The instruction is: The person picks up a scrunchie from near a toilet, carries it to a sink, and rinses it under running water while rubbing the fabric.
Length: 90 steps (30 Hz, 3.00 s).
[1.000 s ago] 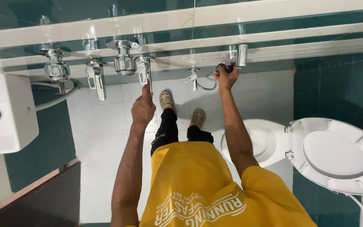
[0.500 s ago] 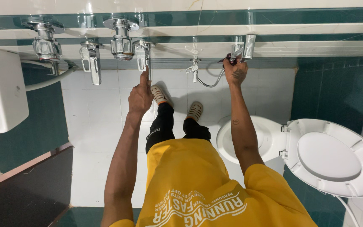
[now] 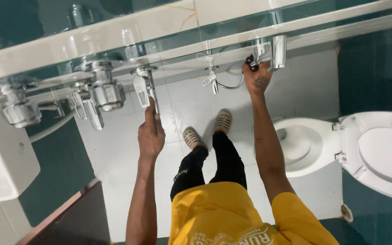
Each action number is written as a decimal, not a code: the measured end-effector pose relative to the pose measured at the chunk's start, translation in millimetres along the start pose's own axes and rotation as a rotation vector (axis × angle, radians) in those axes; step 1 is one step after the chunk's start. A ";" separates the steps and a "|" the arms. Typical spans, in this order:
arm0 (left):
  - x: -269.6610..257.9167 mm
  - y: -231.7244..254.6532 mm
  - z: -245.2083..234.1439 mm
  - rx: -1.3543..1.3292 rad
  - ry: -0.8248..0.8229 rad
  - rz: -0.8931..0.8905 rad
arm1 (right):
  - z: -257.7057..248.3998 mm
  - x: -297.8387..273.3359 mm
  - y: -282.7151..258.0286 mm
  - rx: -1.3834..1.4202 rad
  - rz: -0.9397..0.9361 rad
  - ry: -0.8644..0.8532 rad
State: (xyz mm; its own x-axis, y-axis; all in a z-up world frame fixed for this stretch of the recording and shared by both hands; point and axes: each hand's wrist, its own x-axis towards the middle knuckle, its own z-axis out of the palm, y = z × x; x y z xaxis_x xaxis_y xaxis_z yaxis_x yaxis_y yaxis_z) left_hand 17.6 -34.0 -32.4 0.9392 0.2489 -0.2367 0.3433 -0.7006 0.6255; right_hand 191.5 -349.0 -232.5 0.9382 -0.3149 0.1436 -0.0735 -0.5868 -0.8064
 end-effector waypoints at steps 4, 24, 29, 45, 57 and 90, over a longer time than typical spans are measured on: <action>9.1 -25.5 16.5 -0.079 -0.055 -0.021 | 39.0 -10.3 50.2 -0.086 -0.024 0.064; 38.5 -126.1 81.1 -0.333 0.216 0.482 | 193.1 -106.8 242.9 -0.139 0.294 0.021; 39.0 -131.7 82.9 -0.359 0.197 0.478 | 253.4 -157.8 293.3 -0.038 0.343 0.064; 42.4 -136.3 73.4 -0.322 0.152 0.534 | 318.6 -266.7 245.3 0.361 1.228 -0.157; 9.8 -244.3 212.8 -0.156 0.057 0.092 | 190.7 -385.9 192.9 1.053 1.104 -0.485; -0.8 -257.3 162.9 -0.176 -0.031 -0.483 | 224.9 -196.9 151.1 0.902 0.877 0.262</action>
State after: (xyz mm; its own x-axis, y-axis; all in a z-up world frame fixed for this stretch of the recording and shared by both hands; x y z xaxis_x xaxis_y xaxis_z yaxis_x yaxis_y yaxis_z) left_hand -73.2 37.1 -314.2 0.6730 0.4950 -0.5496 0.7371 -0.3870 0.5541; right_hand 71.7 -207.9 -511.7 0.5908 -0.5337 -0.6050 -0.2792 0.5683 -0.7740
